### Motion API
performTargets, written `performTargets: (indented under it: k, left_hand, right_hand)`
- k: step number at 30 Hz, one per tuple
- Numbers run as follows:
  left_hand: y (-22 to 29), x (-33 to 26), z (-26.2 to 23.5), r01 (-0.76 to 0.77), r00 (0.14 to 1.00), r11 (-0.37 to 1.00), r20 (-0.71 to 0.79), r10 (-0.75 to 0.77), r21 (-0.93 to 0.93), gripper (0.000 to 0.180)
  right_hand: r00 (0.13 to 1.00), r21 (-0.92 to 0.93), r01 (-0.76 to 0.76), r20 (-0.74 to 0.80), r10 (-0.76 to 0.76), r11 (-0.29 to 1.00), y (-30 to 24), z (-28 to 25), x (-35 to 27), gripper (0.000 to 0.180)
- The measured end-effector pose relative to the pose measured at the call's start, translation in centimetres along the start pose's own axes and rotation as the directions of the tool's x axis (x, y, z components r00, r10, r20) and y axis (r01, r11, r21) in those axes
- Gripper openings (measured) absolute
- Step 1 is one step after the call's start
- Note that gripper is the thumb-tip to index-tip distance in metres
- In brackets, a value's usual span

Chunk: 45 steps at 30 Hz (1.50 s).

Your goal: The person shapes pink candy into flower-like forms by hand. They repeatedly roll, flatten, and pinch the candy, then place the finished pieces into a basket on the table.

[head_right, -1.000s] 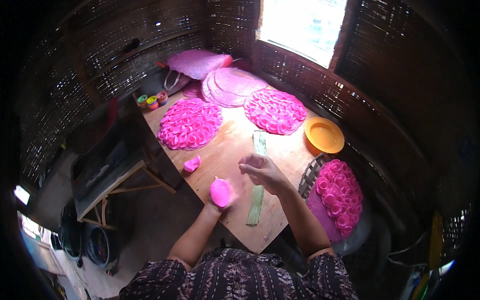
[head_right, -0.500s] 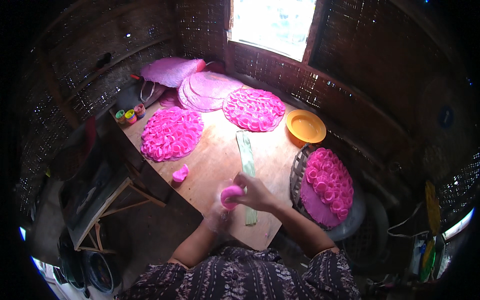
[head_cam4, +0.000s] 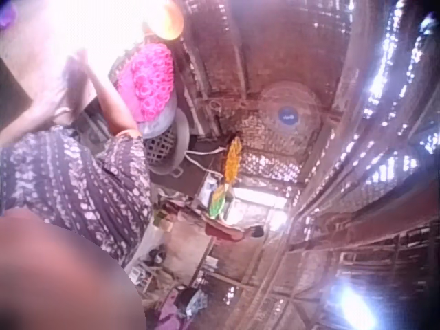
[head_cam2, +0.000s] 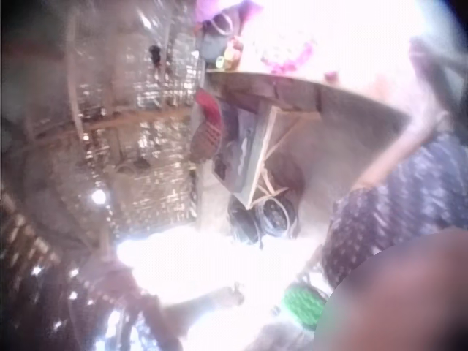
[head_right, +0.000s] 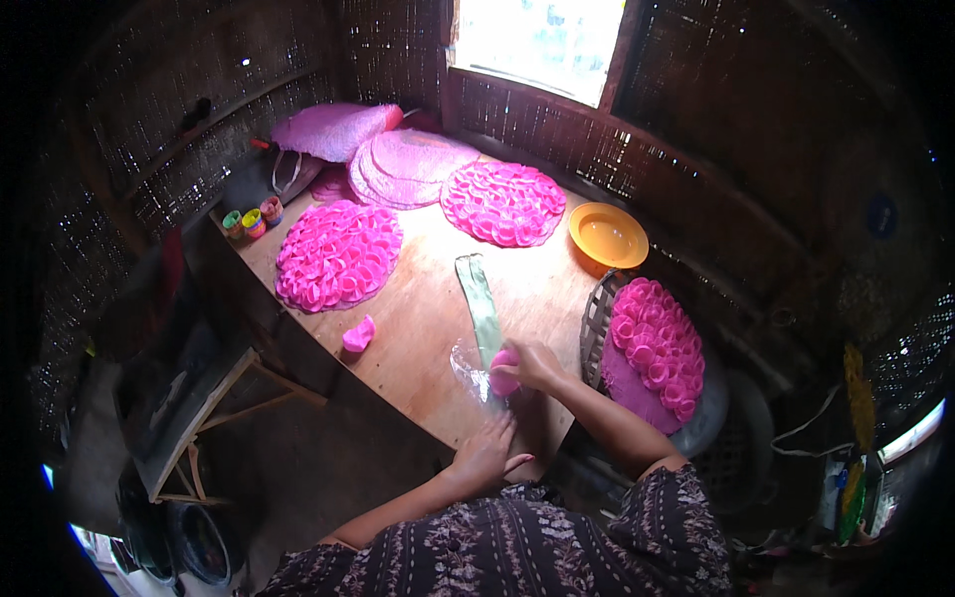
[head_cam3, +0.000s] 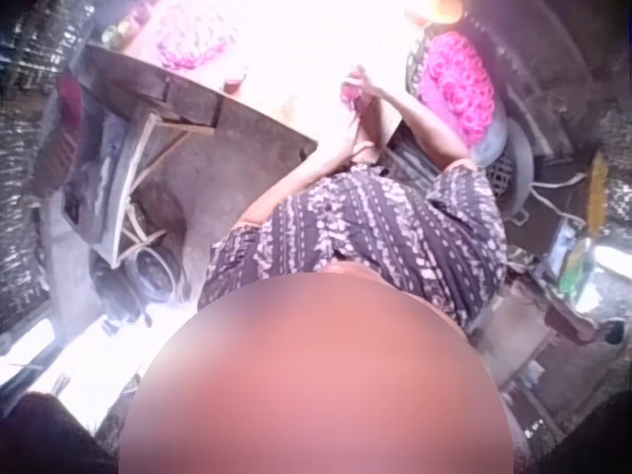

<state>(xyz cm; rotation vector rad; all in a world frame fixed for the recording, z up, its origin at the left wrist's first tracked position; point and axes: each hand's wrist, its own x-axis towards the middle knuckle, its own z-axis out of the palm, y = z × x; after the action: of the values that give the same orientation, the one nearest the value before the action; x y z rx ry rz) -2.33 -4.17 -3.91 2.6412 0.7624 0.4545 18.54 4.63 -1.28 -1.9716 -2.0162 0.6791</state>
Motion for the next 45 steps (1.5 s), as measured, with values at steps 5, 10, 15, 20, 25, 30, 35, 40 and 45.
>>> performTargets:
  k: [5, 10, 15, 20, 25, 30, 35, 40, 45]
  left_hand:
    - [0.2, 0.3, -0.5, 0.025, 1.0, 1.0, -0.003, -0.025, -0.006, 0.075]
    - [0.1, 0.8, -0.2, 0.043, 0.999, 0.995, -0.017, -0.045, -0.096, 0.073]
    - [0.3, 1.2, -0.5, 0.028, 0.999, 0.998, -0.026, -0.03, -0.056, 0.071]
    - [0.3, 1.5, -0.6, 0.005, 0.999, 0.999, -0.044, -0.006, -0.032, 0.07]
    - [0.3, 1.4, -0.5, 0.004, 0.998, 1.0, -0.061, -0.006, -0.028, 0.07]
    - [0.4, 1.5, -0.7, 0.015, 1.0, 1.0, -0.027, -0.015, -0.023, 0.069]
    - [0.2, 1.6, -0.7, -0.038, 0.998, 0.999, -0.04, 0.039, 0.032, 0.067]
    - [0.1, 1.3, -0.4, -0.021, 0.999, 1.0, -0.037, 0.02, -0.019, 0.069]
    - [0.1, 1.3, -0.3, -0.022, 0.999, 0.998, -0.044, 0.02, -0.051, 0.068]
  right_hand:
    - [0.999, -0.357, 0.026, -0.021, -0.036, 0.934, -2.9, -0.9, -2.6, 0.085]
    - [0.999, -0.312, 0.027, -0.02, -0.035, 0.95, -1.9, -0.1, -2.4, 0.097]
    - [0.995, -0.302, 0.067, -0.048, -0.085, 0.951, 0.1, -0.2, 1.4, 0.1]
    - [0.996, -0.329, 0.068, -0.034, -0.083, 0.942, 0.7, -1.5, 5.9, 0.098]
    - [0.999, -0.36, 0.033, -0.024, -0.045, 0.932, 1.3, -2.5, 10.1, 0.097]
    - [0.996, -0.337, -0.021, -0.088, -0.01, 0.941, 1.4, -3.5, 13.3, 0.1]
    - [0.995, -0.259, -0.099, -0.038, 0.092, 0.961, 0.2, -5.4, 15.7, 0.1]
    - [0.989, -0.083, 0.027, 0.15, -0.015, 0.996, 0.4, -5.1, 12.6, 0.096]
    - [0.977, -0.261, 0.165, 0.177, -0.121, 0.951, 1.3, -2.4, 5.7, 0.086]
